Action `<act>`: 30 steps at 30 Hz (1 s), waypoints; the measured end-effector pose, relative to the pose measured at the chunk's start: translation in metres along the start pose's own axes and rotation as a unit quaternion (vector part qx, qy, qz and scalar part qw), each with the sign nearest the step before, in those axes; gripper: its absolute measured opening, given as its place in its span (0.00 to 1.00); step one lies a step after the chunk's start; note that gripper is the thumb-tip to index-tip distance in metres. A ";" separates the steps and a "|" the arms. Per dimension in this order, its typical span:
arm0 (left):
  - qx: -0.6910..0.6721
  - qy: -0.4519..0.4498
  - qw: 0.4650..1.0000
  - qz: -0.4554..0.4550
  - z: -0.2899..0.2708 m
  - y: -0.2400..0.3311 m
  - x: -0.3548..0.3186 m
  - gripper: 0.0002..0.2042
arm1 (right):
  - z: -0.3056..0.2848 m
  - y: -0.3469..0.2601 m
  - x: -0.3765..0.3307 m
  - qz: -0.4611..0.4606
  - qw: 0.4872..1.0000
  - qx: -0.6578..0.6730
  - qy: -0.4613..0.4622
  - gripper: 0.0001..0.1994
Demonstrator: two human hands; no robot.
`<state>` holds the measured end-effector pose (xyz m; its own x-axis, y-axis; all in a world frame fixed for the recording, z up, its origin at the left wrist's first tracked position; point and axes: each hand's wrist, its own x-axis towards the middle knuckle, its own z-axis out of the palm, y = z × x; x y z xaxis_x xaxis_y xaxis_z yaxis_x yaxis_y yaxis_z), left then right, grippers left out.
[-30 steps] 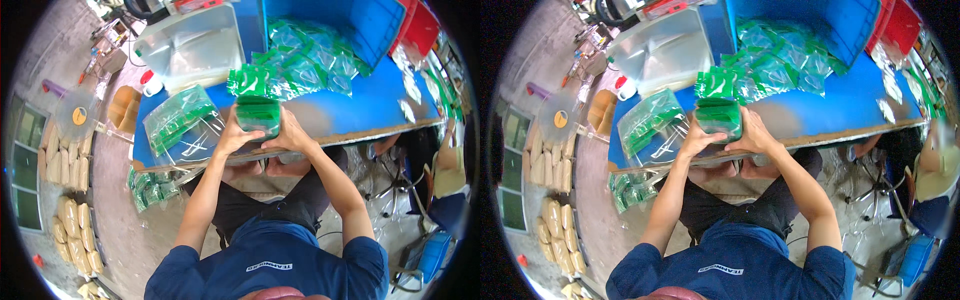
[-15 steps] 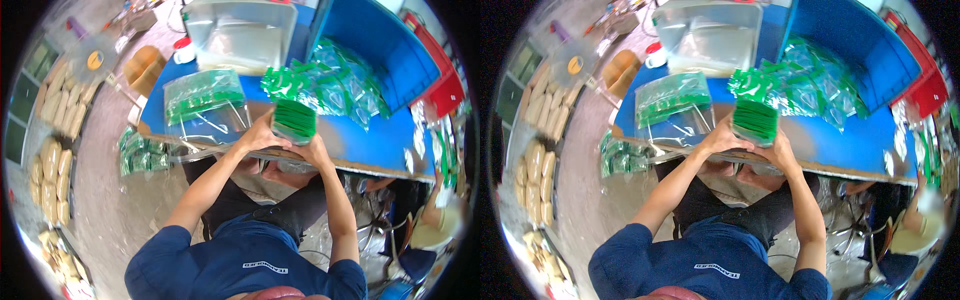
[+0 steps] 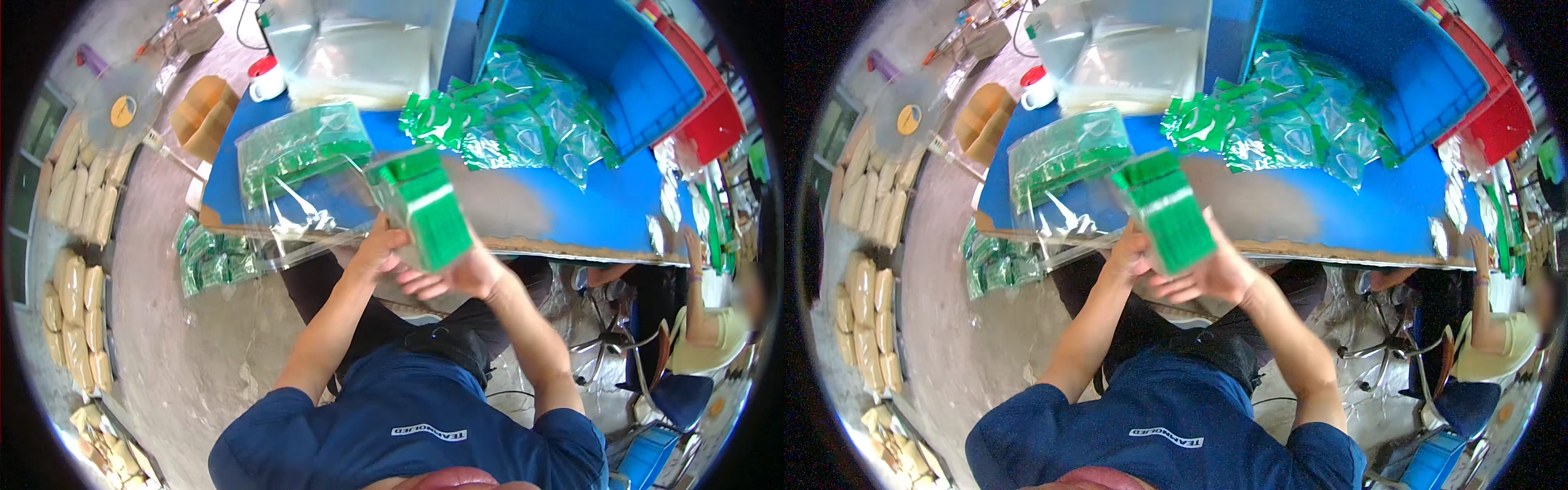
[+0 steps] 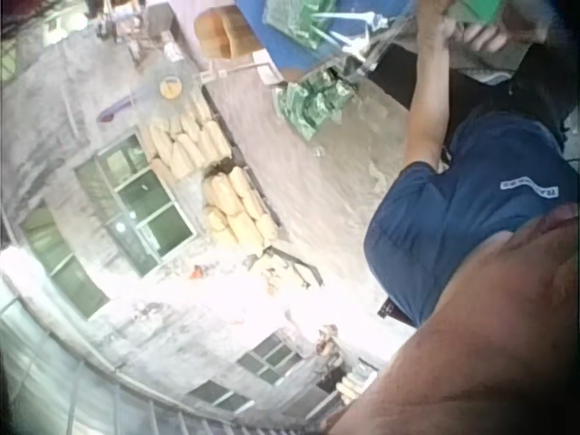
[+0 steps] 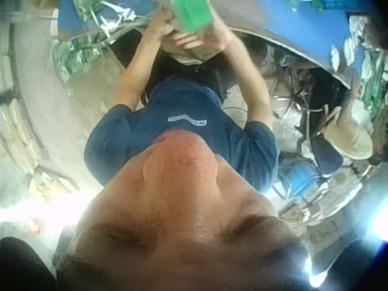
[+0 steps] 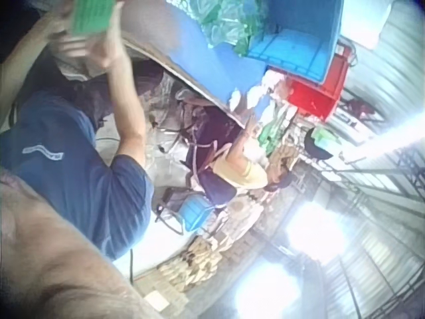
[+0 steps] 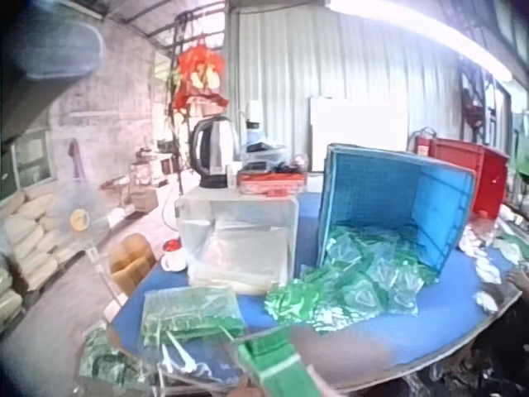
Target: Sorting, stacking, and packing small green plastic bags into a larger clear bag.
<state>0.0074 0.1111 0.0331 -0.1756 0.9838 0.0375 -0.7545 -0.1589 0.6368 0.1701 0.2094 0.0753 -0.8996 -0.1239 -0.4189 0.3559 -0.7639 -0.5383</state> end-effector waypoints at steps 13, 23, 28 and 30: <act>-0.139 -0.137 0.970 0.144 0.040 0.027 -0.011 0.44 | 0.017 0.012 -0.021 -0.355 0.912 -0.049 0.198 0.41; -0.066 0.205 0.963 0.160 0.044 0.008 -0.015 0.21 | 0.026 0.031 0.010 -0.445 0.731 -0.369 0.362 0.50; 0.060 0.182 0.956 0.220 0.041 0.020 -0.028 0.22 | 0.032 0.020 0.007 -0.448 0.742 -0.375 0.328 0.50; 0.386 0.174 0.836 0.349 0.021 0.036 -0.038 0.28 | 0.023 0.008 0.000 -0.491 0.678 -0.420 0.351 0.50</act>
<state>0.0004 0.0693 0.0712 -0.6776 0.5685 0.4665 0.2183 -0.4503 0.8658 0.1671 0.1890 0.0875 -0.5708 0.7399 0.3560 -0.0435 0.4057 -0.9130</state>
